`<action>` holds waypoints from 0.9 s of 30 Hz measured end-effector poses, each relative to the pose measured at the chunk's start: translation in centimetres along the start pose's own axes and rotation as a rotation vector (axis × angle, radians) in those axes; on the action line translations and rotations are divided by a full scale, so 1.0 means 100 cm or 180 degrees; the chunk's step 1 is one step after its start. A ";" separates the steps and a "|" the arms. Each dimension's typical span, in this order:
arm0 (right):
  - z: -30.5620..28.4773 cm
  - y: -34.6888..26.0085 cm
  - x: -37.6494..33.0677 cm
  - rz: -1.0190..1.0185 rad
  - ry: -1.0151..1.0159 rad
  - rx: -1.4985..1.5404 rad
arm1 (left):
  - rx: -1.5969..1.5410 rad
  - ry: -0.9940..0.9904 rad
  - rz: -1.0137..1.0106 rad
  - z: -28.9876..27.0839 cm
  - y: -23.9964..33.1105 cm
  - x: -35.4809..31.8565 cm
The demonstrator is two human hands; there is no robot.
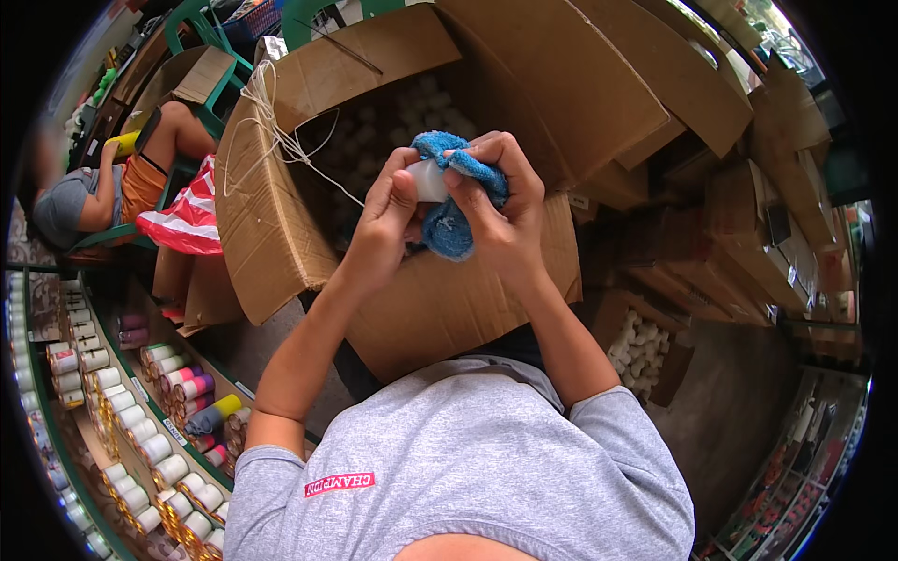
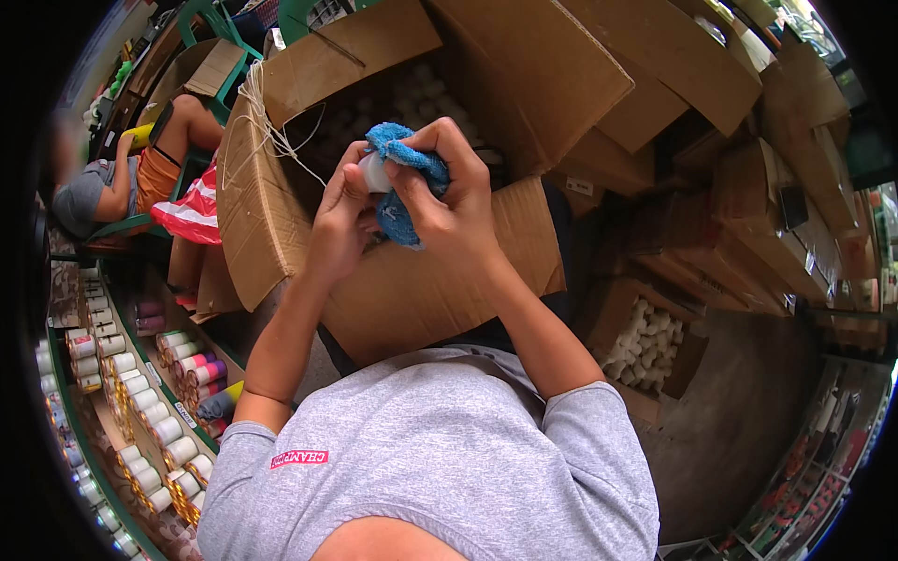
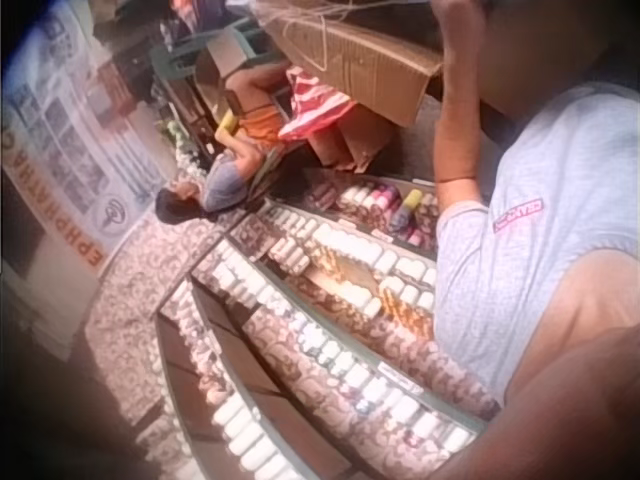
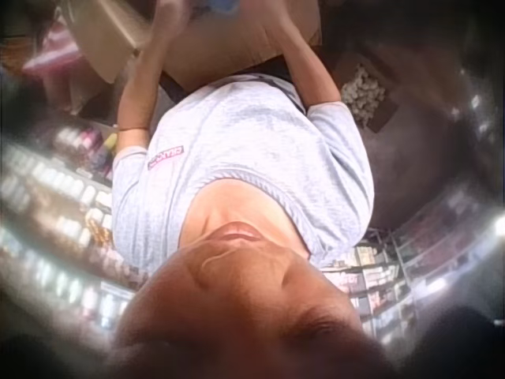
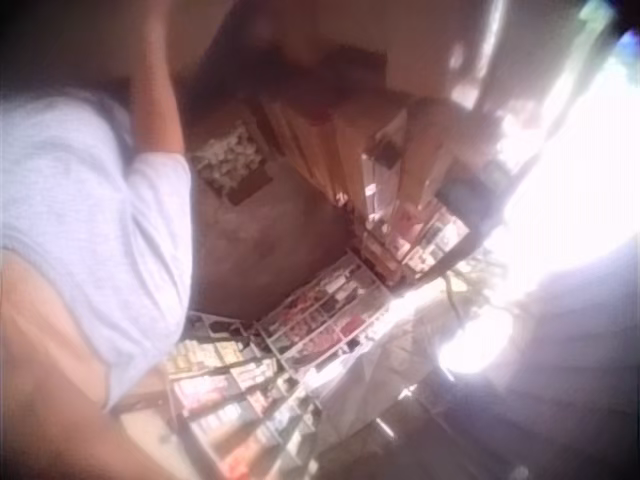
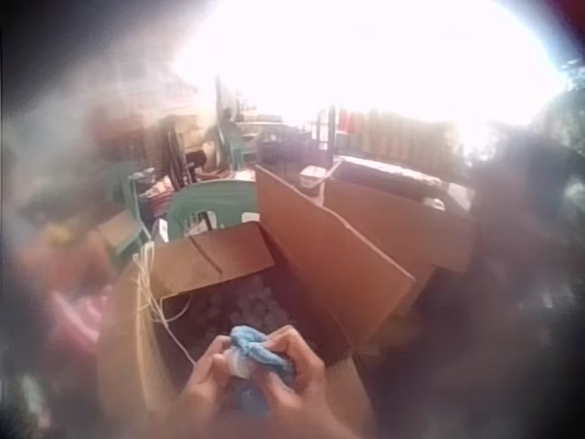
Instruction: The person wipes a white cylindrical candle with a blue cloth, inserts a wick into the candle, and trims the wick with scissors. The person repeats this process for multiple candles, placing the finished candles into a cardboard box.
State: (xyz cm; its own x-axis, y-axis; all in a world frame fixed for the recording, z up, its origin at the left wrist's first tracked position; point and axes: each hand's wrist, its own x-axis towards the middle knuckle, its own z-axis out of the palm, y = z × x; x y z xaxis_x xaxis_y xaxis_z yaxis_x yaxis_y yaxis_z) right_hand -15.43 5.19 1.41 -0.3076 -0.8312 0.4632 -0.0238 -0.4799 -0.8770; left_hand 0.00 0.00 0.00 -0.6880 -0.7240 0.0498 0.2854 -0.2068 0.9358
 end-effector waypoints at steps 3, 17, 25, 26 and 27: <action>0.000 -0.005 0.004 0.0333 0.0171 0.0177 | 0.1004 0.0266 0.0734 0.016 -0.007 0.001; 0.008 -0.002 0.012 0.0860 0.0218 0.2139 | -0.0543 0.0833 0.0427 0.002 0.024 0.009; 0.018 0.012 0.020 0.0641 -0.0028 0.0930 | 0.2712 0.1456 0.0837 -0.005 0.028 0.004; 0.015 0.018 0.019 0.0816 0.0084 0.1186 | 0.3091 0.1598 0.1046 -0.004 0.032 0.003; 0.014 0.021 0.017 0.1001 0.0191 0.1447 | 0.3082 0.1351 0.1209 -0.001 0.037 0.003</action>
State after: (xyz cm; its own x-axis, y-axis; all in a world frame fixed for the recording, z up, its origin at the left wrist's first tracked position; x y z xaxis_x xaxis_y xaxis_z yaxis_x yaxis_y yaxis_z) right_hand -14.63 2.33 0.53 -0.2876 -0.9429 0.1682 0.4867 -0.2951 -0.8222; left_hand 0.90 -1.03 3.47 -0.3311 -0.8350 0.4395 -0.3376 0.5397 0.7712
